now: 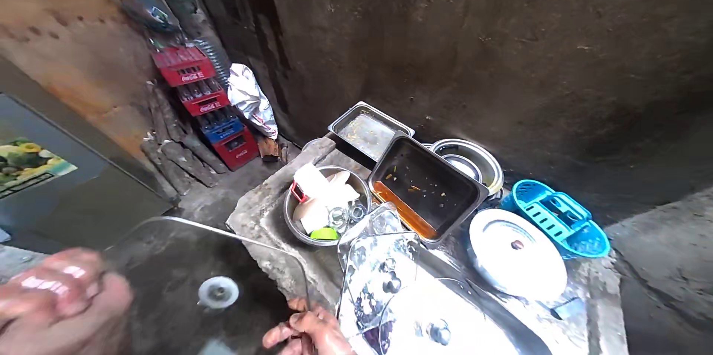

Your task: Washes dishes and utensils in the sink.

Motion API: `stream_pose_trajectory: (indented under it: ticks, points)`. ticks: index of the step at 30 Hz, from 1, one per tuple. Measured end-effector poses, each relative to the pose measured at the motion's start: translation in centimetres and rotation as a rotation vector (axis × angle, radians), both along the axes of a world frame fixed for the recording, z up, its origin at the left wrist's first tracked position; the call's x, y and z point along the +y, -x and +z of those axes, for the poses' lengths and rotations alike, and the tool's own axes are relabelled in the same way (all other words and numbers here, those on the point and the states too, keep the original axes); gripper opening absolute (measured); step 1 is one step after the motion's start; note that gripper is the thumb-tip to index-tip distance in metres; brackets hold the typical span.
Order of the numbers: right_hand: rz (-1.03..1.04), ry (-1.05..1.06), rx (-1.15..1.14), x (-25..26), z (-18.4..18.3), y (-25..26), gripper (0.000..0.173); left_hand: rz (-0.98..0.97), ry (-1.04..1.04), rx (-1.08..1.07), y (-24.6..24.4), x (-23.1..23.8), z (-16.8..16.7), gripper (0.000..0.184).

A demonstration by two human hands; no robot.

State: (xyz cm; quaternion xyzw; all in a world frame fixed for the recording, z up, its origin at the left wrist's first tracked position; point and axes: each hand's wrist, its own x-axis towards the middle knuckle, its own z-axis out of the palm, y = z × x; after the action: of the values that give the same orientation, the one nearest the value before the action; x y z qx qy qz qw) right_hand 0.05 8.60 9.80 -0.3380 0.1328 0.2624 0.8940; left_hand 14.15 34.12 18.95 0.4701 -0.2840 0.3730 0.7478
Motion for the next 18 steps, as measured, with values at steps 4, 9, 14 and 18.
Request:
stream_pose_trajectory:
  ticks: [4, 9, 14, 18]
  points:
    - [-0.080, 0.146, 0.121, -0.9, -0.3, -0.9, 0.036, -0.106, -0.132, 0.009, -7.7, -1.2, -4.5, 0.056]
    - [-0.089, 0.190, 0.018, -3.1, -0.8, -1.4, 0.060, -0.036, -0.060, 0.441, -13.2, -6.4, -7.0, 0.053]
    - [-0.040, 0.378, -0.136, -4.4, -0.7, -2.6, 0.056, 0.032, -0.055, 0.765, -18.3, -10.7, -9.9, 0.050]
    - [-0.012, 0.760, -0.289, -6.2, -2.3, -5.0, 0.047, 0.048, -0.066, 0.874, -20.5, -13.1, -11.2, 0.053]
